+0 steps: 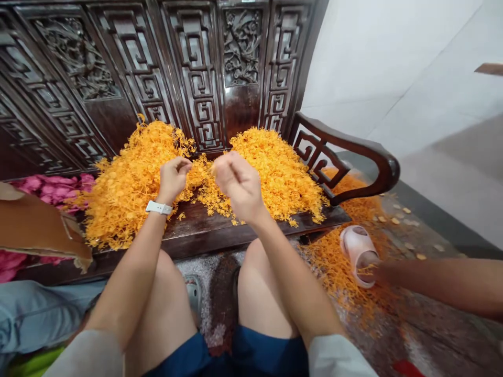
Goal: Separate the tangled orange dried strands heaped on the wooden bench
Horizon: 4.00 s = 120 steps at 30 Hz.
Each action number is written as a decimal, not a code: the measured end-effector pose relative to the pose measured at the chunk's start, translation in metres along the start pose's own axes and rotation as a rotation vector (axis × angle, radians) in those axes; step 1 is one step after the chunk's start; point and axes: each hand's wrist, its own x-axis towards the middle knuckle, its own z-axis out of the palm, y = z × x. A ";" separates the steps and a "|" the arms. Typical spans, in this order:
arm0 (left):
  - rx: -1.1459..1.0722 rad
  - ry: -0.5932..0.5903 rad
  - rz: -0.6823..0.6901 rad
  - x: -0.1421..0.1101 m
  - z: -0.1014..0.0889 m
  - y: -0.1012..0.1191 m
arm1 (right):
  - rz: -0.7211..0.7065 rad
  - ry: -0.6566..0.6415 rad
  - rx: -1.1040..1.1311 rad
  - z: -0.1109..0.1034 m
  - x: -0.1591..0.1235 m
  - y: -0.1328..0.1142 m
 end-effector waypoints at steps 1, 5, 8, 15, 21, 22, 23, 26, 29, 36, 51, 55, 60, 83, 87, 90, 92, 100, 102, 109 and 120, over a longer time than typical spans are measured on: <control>-0.145 0.062 -0.012 0.001 0.000 0.007 | 0.095 0.021 -0.054 -0.007 0.003 0.016; -0.791 0.177 -0.216 -0.001 0.010 0.045 | 0.429 -0.204 -0.420 -0.028 0.006 0.077; -1.106 0.180 -0.404 -0.004 0.019 0.061 | 0.364 -0.393 -0.346 -0.020 0.003 0.080; -1.298 0.185 -0.572 -0.004 0.034 0.060 | 0.193 -0.385 -0.096 0.018 0.005 0.050; -1.006 -0.038 -0.392 -0.012 0.038 0.064 | 0.219 -0.261 -0.038 0.015 0.007 0.059; -0.939 -0.108 -0.365 -0.013 0.037 0.065 | 0.245 -0.221 0.017 0.013 0.008 0.061; -0.878 -0.180 -0.345 -0.014 0.036 0.065 | 0.274 -0.186 0.077 0.011 0.009 0.063; -0.745 -0.327 -0.319 -0.017 0.035 0.062 | 0.373 -0.103 0.239 0.005 0.010 0.068; -0.691 -0.363 -0.330 -0.016 0.034 0.058 | 0.459 0.015 0.313 0.000 0.011 0.069; -0.678 -0.316 -0.430 -0.015 0.032 0.067 | 0.529 0.075 0.320 0.001 0.013 0.066; -0.569 -0.748 -0.355 -0.022 0.023 0.061 | 0.316 0.348 -0.082 -0.010 0.012 0.072; -0.526 -0.853 -0.215 -0.023 0.031 0.072 | 0.371 0.544 0.021 -0.016 0.014 0.095; -0.648 -0.778 -0.305 -0.031 0.043 0.092 | 0.469 0.717 0.135 -0.038 0.019 0.136; -1.033 -0.038 -0.661 -0.020 0.043 0.061 | 0.077 0.139 -0.366 -0.021 -0.003 0.032; -0.997 0.035 -0.710 -0.015 0.041 0.047 | 0.098 0.117 -0.361 -0.023 -0.005 0.035; -1.004 0.032 -0.736 -0.011 0.037 0.045 | 0.105 0.084 -0.388 -0.025 -0.004 0.039; -1.011 0.030 -0.737 -0.009 0.034 0.047 | 0.119 0.061 -0.397 -0.025 -0.003 0.043; -1.029 0.020 -0.808 -0.005 0.032 0.042 | 0.019 0.111 -0.490 -0.016 -0.008 0.037; -1.019 0.036 -0.841 -0.006 0.040 0.039 | -0.045 0.038 -0.527 -0.008 -0.012 0.031; -0.981 0.216 -0.945 -0.004 0.051 0.032 | -0.493 0.259 -0.554 0.013 -0.017 0.012; -0.982 0.158 -0.699 0.000 0.021 0.027 | 0.699 0.184 0.342 -0.010 0.007 0.035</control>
